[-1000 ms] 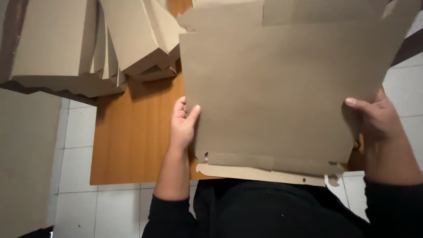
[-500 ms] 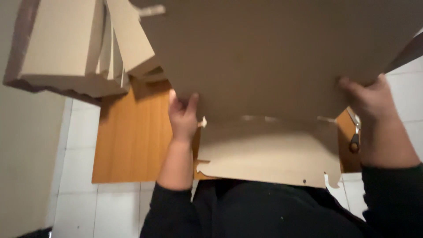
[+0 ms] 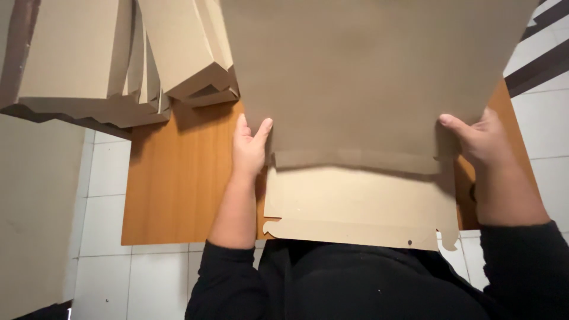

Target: Assembling and folding flat cardboard sheets into boxes, including using scissors to trim or cut slots.

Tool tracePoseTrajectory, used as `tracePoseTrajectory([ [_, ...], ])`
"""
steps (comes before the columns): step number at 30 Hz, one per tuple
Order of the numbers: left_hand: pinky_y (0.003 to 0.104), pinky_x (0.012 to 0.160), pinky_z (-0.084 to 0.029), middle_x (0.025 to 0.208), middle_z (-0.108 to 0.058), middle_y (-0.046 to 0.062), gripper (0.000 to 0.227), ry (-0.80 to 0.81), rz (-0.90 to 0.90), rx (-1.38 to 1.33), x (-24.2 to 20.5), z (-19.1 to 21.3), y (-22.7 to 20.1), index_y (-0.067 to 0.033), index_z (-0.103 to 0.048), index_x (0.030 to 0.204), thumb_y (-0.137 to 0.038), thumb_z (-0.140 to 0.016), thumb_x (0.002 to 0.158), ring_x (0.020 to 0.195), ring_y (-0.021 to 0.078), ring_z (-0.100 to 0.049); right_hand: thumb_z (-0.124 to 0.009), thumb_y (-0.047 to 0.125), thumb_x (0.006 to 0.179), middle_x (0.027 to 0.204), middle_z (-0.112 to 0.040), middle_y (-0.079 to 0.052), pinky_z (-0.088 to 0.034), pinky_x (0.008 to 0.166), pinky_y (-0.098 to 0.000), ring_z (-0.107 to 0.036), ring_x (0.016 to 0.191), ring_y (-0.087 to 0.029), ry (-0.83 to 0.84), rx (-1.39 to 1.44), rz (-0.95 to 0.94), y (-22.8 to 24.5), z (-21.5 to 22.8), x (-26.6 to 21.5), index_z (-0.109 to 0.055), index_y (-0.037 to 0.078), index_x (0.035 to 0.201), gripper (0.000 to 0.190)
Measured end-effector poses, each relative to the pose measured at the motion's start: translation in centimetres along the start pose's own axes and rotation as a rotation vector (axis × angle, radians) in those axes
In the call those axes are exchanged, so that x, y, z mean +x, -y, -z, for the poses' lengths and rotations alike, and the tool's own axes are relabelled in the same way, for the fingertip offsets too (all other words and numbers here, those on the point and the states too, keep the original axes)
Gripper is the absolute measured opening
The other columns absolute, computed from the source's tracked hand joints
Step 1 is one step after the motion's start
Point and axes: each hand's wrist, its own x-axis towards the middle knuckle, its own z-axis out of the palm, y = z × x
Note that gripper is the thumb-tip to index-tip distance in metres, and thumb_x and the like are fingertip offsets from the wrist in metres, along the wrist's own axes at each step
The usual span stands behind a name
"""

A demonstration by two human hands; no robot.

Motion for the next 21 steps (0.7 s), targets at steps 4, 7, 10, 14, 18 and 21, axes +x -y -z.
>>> tracePoseTrajectory([
  [4,0.036,0.101,-0.054,0.127,-0.067,0.016,0.029,0.004,0.18,-0.082,-0.9,1.1,-0.4,0.0037,-0.054,0.13,-0.009,-0.064,0.105,0.115,0.0219,-0.064,-0.069,0.008,0.102,0.12,-0.065,-0.01,-0.052,0.092,-0.0329,-0.063,0.108,-0.019,-0.066,-0.068,-0.077,1.9,0.0,-0.5,-0.057,-0.006,0.138,0.04],
  [7,0.034,0.107,-0.052,0.137,-0.062,0.013,0.045,0.188,0.182,-0.314,-2.9,-1.4,-4.7,0.0005,-0.05,0.142,-0.03,-0.055,0.109,0.126,0.0204,-0.061,-0.067,0.007,0.099,0.123,-0.066,-0.013,-0.056,0.092,-0.0339,-0.067,0.108,-0.022,-0.152,-0.061,-0.164,3.4,-0.7,-0.8,-0.058,-0.005,0.137,0.04],
  [10,0.034,0.109,-0.05,0.141,-0.058,0.009,0.075,0.54,-0.19,-0.483,-5.3,-2.8,-2.7,-0.0002,-0.046,0.149,-0.058,-0.054,0.101,0.131,0.0176,-0.057,-0.065,0.005,0.097,0.13,-0.065,-0.012,-0.057,0.099,-0.0323,-0.067,0.117,-0.021,-0.086,0.105,-0.113,4.0,-1.1,-0.4,-0.055,-0.004,0.142,0.047],
  [14,0.038,0.113,-0.044,0.147,-0.051,0.016,0.077,0.525,0.288,0.036,-10.2,-3.2,6.0,0.0011,-0.046,0.147,-0.045,-0.073,0.091,0.135,0.0263,-0.052,-0.065,0.004,0.098,0.129,-0.066,-0.012,-0.057,0.1,-0.0349,-0.068,0.116,-0.022,-0.032,0.199,-0.101,4.2,-2.2,-0.4,-0.054,-0.005,0.142,0.046],
  [18,0.034,0.117,-0.038,0.151,-0.051,0.009,0.057,0.586,0.736,0.054,-12.0,-6.4,11.1,-0.001,-0.05,0.146,-0.041,-0.056,0.106,0.139,0.0186,-0.048,-0.068,0.007,0.099,0.124,-0.067,-0.014,-0.057,0.098,-0.0335,-0.068,0.112,-0.022,-0.031,0.139,-0.135,3.7,-2.1,-0.7,-0.055,-0.008,0.14,0.046],
  [21,0.041,0.104,-0.05,0.122,-0.067,0.016,0.052,0.641,0.58,-0.171,-11.6,-8.7,8.1,0.0063,-0.064,0.133,-0.04,-0.047,0.114,0.11,0.0248,-0.063,-0.071,0.011,0.106,0.101,-0.065,-0.015,-0.053,0.069,-0.031,-0.065,0.087,-0.02,-0.008,0.078,-0.151,2.8,-0.4,-0.9,-0.055,-0.009,0.131,0.036],
])
